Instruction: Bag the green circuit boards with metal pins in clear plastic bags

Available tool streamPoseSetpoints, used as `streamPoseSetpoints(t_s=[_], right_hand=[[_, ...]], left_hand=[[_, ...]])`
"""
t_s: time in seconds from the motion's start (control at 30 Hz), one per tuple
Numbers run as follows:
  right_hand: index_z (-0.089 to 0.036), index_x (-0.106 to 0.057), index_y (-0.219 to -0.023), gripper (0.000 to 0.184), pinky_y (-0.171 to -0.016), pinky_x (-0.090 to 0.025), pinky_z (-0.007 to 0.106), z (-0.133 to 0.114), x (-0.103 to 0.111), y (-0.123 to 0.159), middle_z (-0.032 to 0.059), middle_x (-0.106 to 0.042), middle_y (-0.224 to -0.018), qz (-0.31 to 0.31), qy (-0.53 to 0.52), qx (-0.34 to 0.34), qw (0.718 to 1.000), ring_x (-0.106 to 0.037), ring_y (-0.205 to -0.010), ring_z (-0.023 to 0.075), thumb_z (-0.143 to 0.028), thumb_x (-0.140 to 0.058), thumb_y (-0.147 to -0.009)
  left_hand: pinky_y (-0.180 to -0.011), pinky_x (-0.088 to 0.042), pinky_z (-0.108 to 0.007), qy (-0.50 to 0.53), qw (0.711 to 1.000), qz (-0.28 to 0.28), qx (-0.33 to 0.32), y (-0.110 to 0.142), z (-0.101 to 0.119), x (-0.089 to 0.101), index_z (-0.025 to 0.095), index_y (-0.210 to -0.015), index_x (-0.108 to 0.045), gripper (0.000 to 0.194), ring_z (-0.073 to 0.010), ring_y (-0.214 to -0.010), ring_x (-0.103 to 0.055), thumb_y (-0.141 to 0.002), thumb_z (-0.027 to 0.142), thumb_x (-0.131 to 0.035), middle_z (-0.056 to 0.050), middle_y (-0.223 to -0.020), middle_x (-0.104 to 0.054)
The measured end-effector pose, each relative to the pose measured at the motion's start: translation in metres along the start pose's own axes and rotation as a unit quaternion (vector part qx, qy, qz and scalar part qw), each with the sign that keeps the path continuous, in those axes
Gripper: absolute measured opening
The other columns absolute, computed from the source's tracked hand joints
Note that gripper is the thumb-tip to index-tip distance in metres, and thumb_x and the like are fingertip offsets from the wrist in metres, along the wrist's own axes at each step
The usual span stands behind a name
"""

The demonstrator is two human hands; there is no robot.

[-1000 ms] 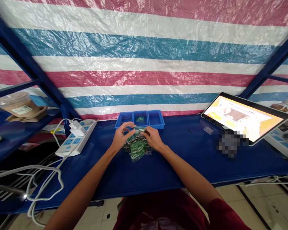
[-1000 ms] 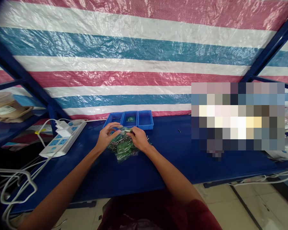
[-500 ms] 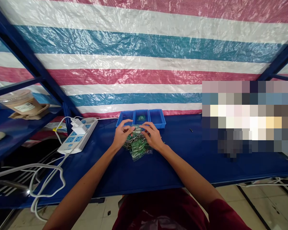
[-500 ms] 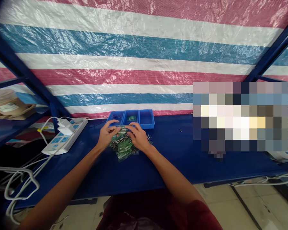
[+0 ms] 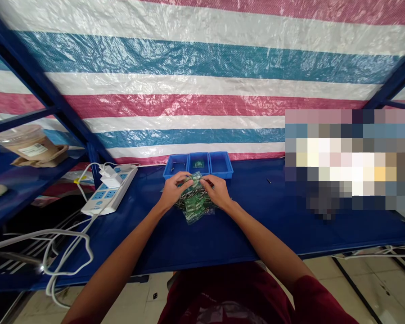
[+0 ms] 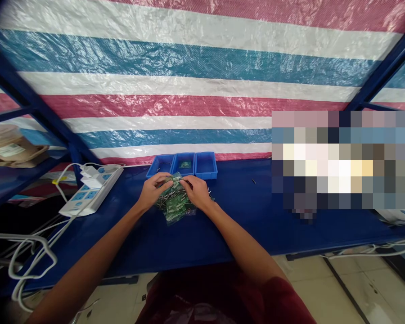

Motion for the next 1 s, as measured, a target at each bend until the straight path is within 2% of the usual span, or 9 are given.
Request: streamPoseSetpoints(t_s=[0.2,0.37,0.43,0.53,0.63,0.73,0.8,0.9,1.0], right_hand=[[-0.021,-0.057,-0.121,0.034,-0.066,-0.049,0.027,-0.006,0.009,0.0,0.008,-0.061,-0.102,0.027,-0.043,0.021,0.998,-0.058,-0.072,0.0143,-0.028,-0.036,-0.095],[-0.024,-0.064,-0.106,0.023,-0.065,-0.051,0.028,-0.008,0.002,0.001,0.0097,-0.054,-0.116,0.002,-0.031,0.064,0.997,-0.057,-0.073,0.0141,-0.029,-0.048,-0.091],[-0.022,-0.066,-0.097,0.021,-0.068,-0.05,0.028,-0.008,0.001,0.0,0.0097,-0.056,-0.111,-0.001,-0.018,0.065,0.998,-0.057,-0.075,0.0148,-0.031,-0.048,-0.092],[-0.019,-0.064,-0.089,0.024,-0.07,-0.047,0.027,-0.008,0.002,-0.001,0.0073,-0.06,-0.091,0.007,0.001,0.049,0.999,-0.056,-0.073,0.0155,-0.033,-0.045,-0.094],[-0.018,-0.06,-0.079,0.027,-0.066,-0.044,0.026,-0.006,0.003,-0.001,0.0034,-0.058,-0.073,0.009,0.022,0.027,0.999,-0.054,-0.067,0.0153,-0.035,-0.046,-0.094],[-0.018,-0.06,-0.077,0.03,-0.062,-0.043,0.026,-0.006,0.001,0.001,0.0018,-0.056,-0.066,-0.003,0.019,0.015,1.0,-0.051,-0.061,0.0148,-0.035,-0.043,-0.094],[-0.017,-0.063,-0.095,0.029,-0.064,-0.045,0.027,-0.007,0.001,0.002,0.0042,-0.061,-0.076,-0.001,0.0,0.022,1.0,-0.054,-0.065,0.0152,-0.031,-0.038,-0.096],[-0.02,-0.052,-0.126,0.036,-0.073,-0.049,0.029,-0.011,0.003,0.003,0.0104,-0.059,-0.112,0.006,-0.017,0.065,0.998,-0.059,-0.085,0.0171,-0.023,-0.034,-0.095],[-0.023,-0.055,-0.125,0.037,-0.081,-0.051,0.032,-0.012,0.001,0.003,0.0117,-0.048,-0.129,-0.017,-0.004,0.112,0.994,-0.057,-0.1,0.0192,-0.019,-0.039,-0.092]], left_hand=[[-0.052,-0.046,-0.023,0.066,0.998,-0.003,0.016,-0.002,0.004,0.002,0.016,-0.104,-0.058,0.044,-0.0115,-0.051,-0.055,-0.076,0.048,-0.067,0.001,-0.063,-0.06],[-0.046,-0.042,-0.022,0.113,0.992,-0.04,0.045,-0.002,0.003,-0.003,0.019,-0.114,-0.052,0.048,-0.0103,-0.042,-0.05,-0.078,0.047,-0.067,0.005,-0.055,-0.053],[-0.049,-0.044,-0.024,0.104,0.993,-0.046,0.036,-0.002,0.002,-0.003,0.018,-0.105,-0.058,0.042,-0.0123,-0.047,-0.053,-0.081,0.052,-0.06,0.003,-0.057,-0.055],[-0.058,-0.049,-0.029,0.089,0.995,-0.036,0.004,-0.003,0.003,-0.001,0.014,-0.09,-0.065,0.053,-0.0159,-0.061,-0.058,-0.084,0.064,-0.048,-0.007,-0.078,-0.066],[-0.065,-0.051,-0.03,0.075,0.996,-0.041,0.003,-0.002,0.003,-0.002,0.014,-0.088,-0.066,0.051,-0.0178,-0.069,-0.061,-0.074,0.063,-0.063,-0.009,-0.088,-0.068],[-0.061,-0.05,-0.027,0.079,0.996,-0.04,0.019,-0.002,0.003,-0.003,0.014,-0.093,-0.064,0.044,-0.0153,-0.062,-0.06,-0.07,0.052,-0.072,-0.003,-0.07,-0.065],[-0.054,-0.046,-0.023,0.094,0.995,-0.033,0.024,-0.001,0.004,-0.003,0.016,-0.102,-0.06,0.045,-0.0117,-0.052,-0.055,-0.073,0.047,-0.071,0.003,-0.059,-0.058],[-0.047,-0.039,-0.019,0.121,0.992,-0.025,0.034,-0.002,0.005,0.0,0.018,-0.114,-0.051,0.051,-0.0086,-0.043,-0.047,-0.075,0.043,-0.071,0.007,-0.052,-0.051],[-0.044,-0.036,-0.019,0.13,0.99,-0.034,0.038,-0.002,0.005,0.0,0.017,-0.108,-0.054,0.044,-0.0081,-0.04,-0.045,-0.076,0.043,-0.07,0.007,-0.049,-0.051]])
Point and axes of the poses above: each hand's wrist, its own y-axis away from the middle knuckle, its own x-axis out of the back of the hand, z = x × y, the point moved 6 cm from there along -y, towards the middle knuckle
